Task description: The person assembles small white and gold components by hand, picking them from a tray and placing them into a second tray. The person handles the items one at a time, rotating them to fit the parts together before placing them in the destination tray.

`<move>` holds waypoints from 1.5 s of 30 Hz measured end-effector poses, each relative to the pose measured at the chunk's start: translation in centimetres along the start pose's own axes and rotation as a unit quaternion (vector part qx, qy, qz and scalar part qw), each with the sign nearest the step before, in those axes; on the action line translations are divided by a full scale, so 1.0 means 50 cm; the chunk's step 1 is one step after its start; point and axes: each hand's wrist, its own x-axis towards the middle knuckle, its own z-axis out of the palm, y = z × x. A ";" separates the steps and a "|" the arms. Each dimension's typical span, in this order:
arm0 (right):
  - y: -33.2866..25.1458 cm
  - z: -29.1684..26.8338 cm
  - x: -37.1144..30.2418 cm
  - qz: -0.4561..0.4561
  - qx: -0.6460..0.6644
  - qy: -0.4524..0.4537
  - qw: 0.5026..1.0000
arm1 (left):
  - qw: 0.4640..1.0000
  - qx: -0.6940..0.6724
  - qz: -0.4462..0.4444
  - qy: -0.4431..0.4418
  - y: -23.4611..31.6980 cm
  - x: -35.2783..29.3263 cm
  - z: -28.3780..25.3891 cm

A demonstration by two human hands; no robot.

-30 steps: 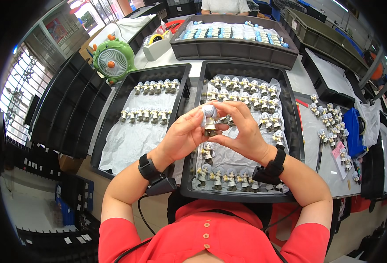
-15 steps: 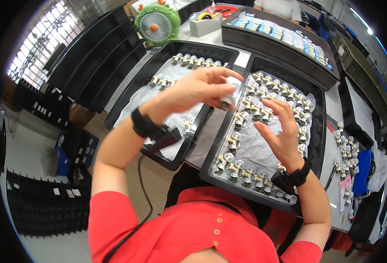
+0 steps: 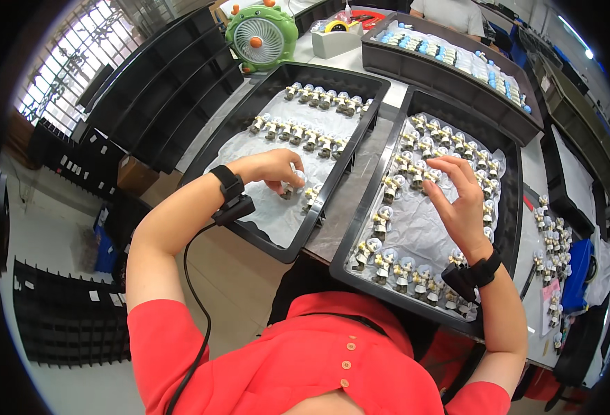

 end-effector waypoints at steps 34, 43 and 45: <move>0.160 0.030 -0.049 0.099 -0.173 -0.164 0.966 | 0.846 -0.398 0.321 -0.152 0.257 -0.045 0.151; 0.168 0.061 -0.043 0.106 -0.130 -0.141 0.976 | 0.842 -0.447 0.273 -0.128 0.248 -0.025 0.150; 0.137 0.043 -0.024 0.100 -0.088 -0.109 0.985 | 0.845 -0.440 0.290 -0.088 0.248 -0.023 0.156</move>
